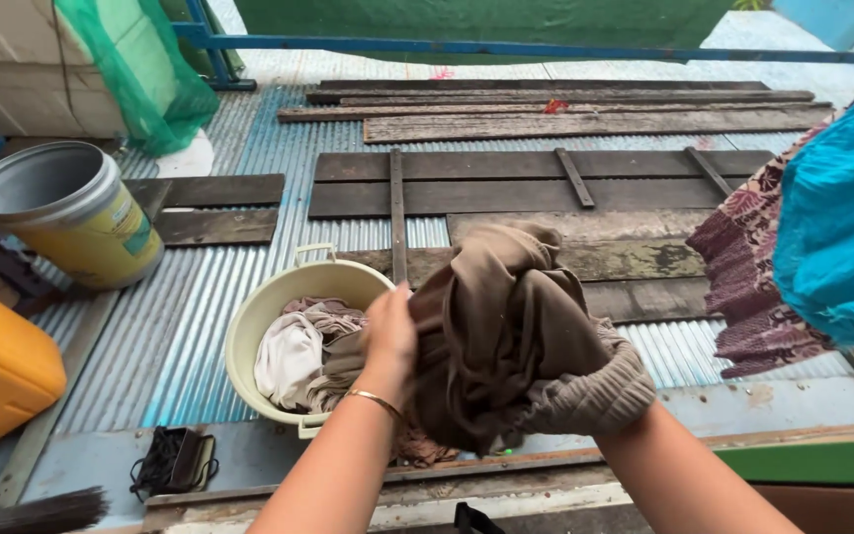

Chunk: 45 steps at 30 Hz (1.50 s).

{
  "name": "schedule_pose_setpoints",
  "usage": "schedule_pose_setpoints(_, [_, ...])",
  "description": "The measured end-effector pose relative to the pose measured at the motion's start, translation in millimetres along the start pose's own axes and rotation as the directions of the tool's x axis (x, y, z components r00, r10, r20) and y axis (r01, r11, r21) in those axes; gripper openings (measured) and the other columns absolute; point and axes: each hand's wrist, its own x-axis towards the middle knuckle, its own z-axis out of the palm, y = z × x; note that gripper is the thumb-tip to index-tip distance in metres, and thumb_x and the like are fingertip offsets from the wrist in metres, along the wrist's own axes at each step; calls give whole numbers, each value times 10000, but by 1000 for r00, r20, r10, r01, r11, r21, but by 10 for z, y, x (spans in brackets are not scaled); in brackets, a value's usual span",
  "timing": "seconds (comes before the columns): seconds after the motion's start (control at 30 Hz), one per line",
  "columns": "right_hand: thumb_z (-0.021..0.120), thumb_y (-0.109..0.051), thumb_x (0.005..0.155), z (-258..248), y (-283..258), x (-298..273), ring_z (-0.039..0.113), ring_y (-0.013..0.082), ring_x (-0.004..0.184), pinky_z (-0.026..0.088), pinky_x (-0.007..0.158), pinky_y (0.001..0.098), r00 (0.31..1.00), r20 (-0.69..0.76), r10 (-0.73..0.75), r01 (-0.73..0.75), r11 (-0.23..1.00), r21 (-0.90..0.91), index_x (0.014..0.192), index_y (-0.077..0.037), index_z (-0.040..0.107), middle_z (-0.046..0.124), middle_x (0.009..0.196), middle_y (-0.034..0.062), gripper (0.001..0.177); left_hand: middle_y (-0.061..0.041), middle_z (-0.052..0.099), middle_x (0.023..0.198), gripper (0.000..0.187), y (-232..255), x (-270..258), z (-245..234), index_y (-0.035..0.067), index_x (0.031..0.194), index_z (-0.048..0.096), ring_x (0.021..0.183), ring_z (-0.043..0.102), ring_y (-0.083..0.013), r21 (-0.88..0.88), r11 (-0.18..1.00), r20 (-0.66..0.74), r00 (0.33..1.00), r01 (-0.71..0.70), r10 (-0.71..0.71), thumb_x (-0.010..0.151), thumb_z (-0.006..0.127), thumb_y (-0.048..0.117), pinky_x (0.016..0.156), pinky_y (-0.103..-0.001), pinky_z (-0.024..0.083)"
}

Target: Taking wet clothes from a laundry basket and putting them onto hangers to dry.

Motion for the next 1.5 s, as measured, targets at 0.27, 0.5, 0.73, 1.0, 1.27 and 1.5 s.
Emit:
schedule_pose_setpoints(0.27, [604, -225, 999, -1222, 1264, -111, 610, 261, 941, 502, 820, 395, 996, -84, -26, 9, 981, -195, 1196, -43, 621, 665, 1065, 120, 269, -151, 693, 1245, 543, -783, 387, -900, 59, 1256, 656, 1059, 686, -322, -348, 724, 85, 789, 595, -608, 939, 572, 492, 974, -488, 541])
schedule_pose_setpoints(0.5, [595, -214, 994, -1438, 1326, -292, 626, 275, 937, 505, 810, 398, 993, -93, -67, 27, 924, -381, 1179, -56, 632, 679, 1052, 127, 245, -203, 657, 1257, 505, -540, 698, -820, -24, 1292, 611, 1046, 679, -339, -316, 807, 63, 860, 498, -506, 953, 491, 331, 957, -471, 554])
schedule_pose_setpoints(0.73, [586, -203, 989, -632, 611, -60, 643, 289, 932, 508, 800, 402, 991, -61, -116, 64, 832, -550, 1161, -70, 643, 693, 1039, 135, 224, -195, 667, 1226, 440, 995, 127, -212, -22, 1259, 600, 1022, 687, -325, -272, 884, -15, 917, 380, -399, 926, 422, 204, 917, -448, 569])
schedule_pose_setpoints(1.0, [576, -190, 984, 94, -78, -76, 661, 304, 927, 512, 788, 405, 982, -26, -185, 114, 707, -698, 1140, -85, 656, 709, 1023, 144, 205, -160, 702, 892, 426, 19, -1, -536, -93, 1120, 690, 723, 605, -248, 413, 814, -370, 892, 408, -259, 995, 549, 288, 649, -461, 484])
schedule_pose_setpoints(1.27, [566, -177, 978, 12, 879, 312, 680, 320, 922, 516, 776, 409, 971, 14, -239, 145, 540, -829, 1120, -100, 668, 725, 1008, 152, 191, -57, 715, 1006, 581, -447, -767, 400, 58, 1117, 578, 873, 616, -110, 485, 816, 103, 906, 314, -410, 987, 479, 615, 776, -247, 510])
schedule_pose_setpoints(1.5, [559, -167, 974, 111, 940, 240, 694, 332, 918, 519, 767, 412, 961, -19, -274, 106, 434, -895, 1105, -111, 678, 737, 997, 159, 186, -97, 538, 876, 426, -405, -601, 313, -15, 1001, 595, 791, 452, -162, 499, 865, 223, 958, 48, -182, 1052, 560, 406, 692, -355, 434])
